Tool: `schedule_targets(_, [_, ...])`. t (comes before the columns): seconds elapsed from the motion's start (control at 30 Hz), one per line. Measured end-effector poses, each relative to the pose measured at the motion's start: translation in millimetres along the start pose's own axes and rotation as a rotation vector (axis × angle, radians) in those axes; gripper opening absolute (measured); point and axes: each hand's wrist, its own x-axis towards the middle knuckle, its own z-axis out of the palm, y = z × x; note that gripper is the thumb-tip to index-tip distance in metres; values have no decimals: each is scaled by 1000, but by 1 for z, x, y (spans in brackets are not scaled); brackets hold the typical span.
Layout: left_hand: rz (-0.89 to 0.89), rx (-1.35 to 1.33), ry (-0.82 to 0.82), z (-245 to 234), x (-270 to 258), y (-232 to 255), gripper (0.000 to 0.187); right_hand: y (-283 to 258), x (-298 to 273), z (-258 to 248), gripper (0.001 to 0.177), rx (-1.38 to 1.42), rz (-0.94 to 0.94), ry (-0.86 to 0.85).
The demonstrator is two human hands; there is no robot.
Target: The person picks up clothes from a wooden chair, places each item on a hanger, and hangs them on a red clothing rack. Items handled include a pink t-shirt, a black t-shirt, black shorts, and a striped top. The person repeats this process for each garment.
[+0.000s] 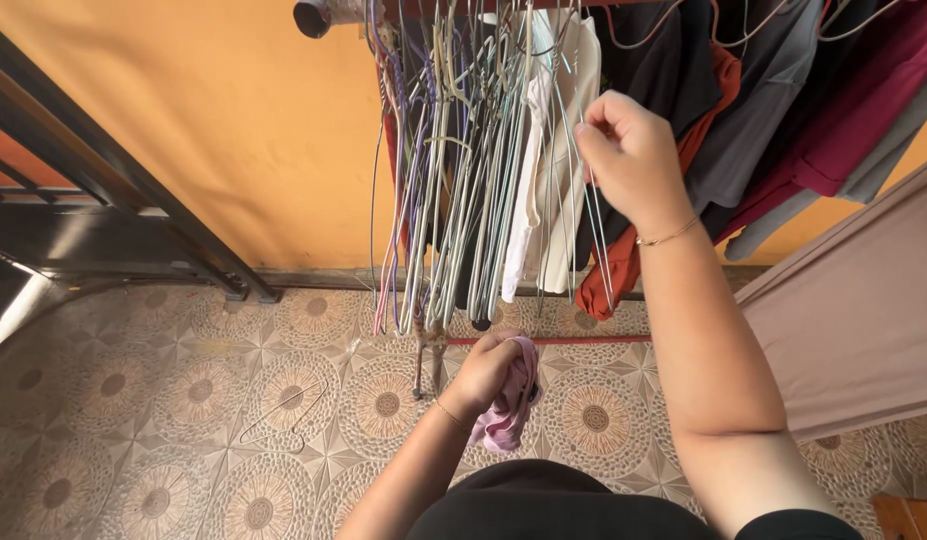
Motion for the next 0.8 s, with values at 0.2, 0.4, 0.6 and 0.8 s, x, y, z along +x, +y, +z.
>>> schedule_targets(0.2, [-38, 55, 33, 7, -8, 16, 27, -16, -6, 7, 37, -84, -157, 65])
schedule_targets(0.4, [-15, 9, 3, -1, -4, 4, 24, -11, 1, 5, 57, 43, -183, 42])
schedule_targets(0.6, [-11, -8, 6, -4, -2, -4, 25, -26, 17, 6, 46, 368, 118, 29])
schedule_targets(0.8, [-14, -109, -8, -7, -2, -10, 22, -34, 18, -11, 48, 361, 145, -7])
